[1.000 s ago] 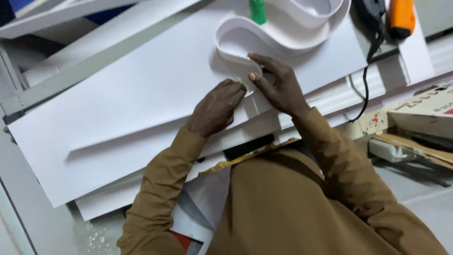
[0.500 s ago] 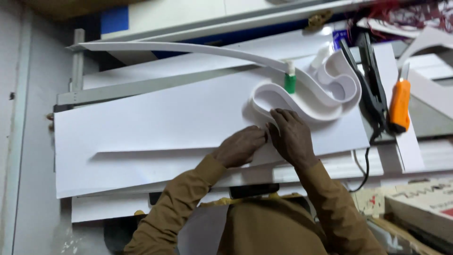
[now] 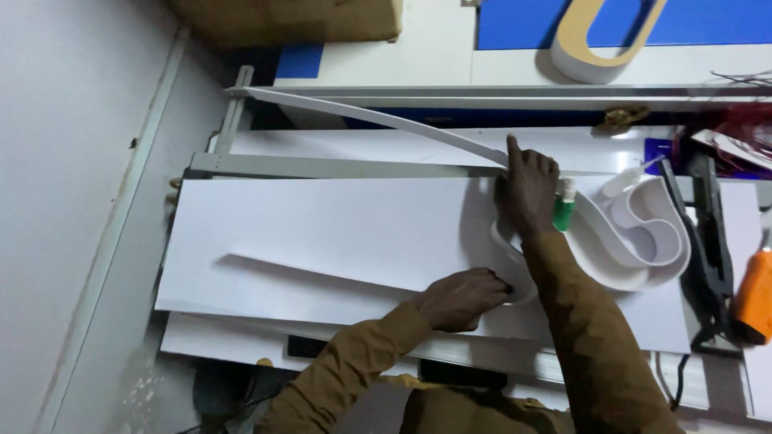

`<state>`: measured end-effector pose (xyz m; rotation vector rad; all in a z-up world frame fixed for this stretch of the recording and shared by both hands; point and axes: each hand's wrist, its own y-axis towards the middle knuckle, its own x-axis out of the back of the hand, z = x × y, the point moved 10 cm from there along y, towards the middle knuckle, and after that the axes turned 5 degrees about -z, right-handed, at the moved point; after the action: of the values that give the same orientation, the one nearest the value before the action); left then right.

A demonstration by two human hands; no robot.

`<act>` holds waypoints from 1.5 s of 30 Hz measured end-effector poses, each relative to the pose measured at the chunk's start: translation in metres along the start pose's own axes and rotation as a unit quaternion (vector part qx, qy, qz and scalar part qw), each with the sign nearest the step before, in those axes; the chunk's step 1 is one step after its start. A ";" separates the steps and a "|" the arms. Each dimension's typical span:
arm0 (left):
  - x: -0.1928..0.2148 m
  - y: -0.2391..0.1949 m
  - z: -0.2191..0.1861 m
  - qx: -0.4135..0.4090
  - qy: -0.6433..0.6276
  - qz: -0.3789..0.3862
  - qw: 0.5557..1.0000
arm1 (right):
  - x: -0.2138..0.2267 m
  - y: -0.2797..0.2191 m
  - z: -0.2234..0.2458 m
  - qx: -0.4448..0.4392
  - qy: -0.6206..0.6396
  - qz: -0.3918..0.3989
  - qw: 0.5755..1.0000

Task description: Gluing a white acrylic strip to a base to create a 3D sign component, including applying adhesive and trimming with a knife.

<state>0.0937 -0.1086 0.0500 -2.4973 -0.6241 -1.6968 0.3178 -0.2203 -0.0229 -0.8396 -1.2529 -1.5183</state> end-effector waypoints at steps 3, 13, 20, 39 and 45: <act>-0.037 -0.003 0.015 0.002 0.027 -0.024 0.999 | -0.012 -0.003 -0.011 -0.008 0.007 -0.034 0.999; -0.077 -0.008 0.019 -0.002 0.050 -0.041 0.998 | -0.008 -0.025 0.004 0.126 0.127 -0.025 0.984; -0.050 -0.032 -0.014 -0.007 0.038 -0.097 0.995 | -0.005 -0.052 0.071 0.220 0.158 0.018 0.962; -0.032 -0.031 -0.024 0.062 0.005 -0.025 0.998 | 0.054 -0.075 0.096 0.227 0.189 -0.015 0.955; 0.015 -0.018 -0.037 0.033 0.001 -0.032 0.999 | 0.044 -0.073 0.089 0.219 0.198 0.005 0.955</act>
<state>0.0593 -0.0973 0.0748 -2.4556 -0.7565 -1.6699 0.2293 -0.1436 0.0164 -0.2337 -1.2098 -1.2505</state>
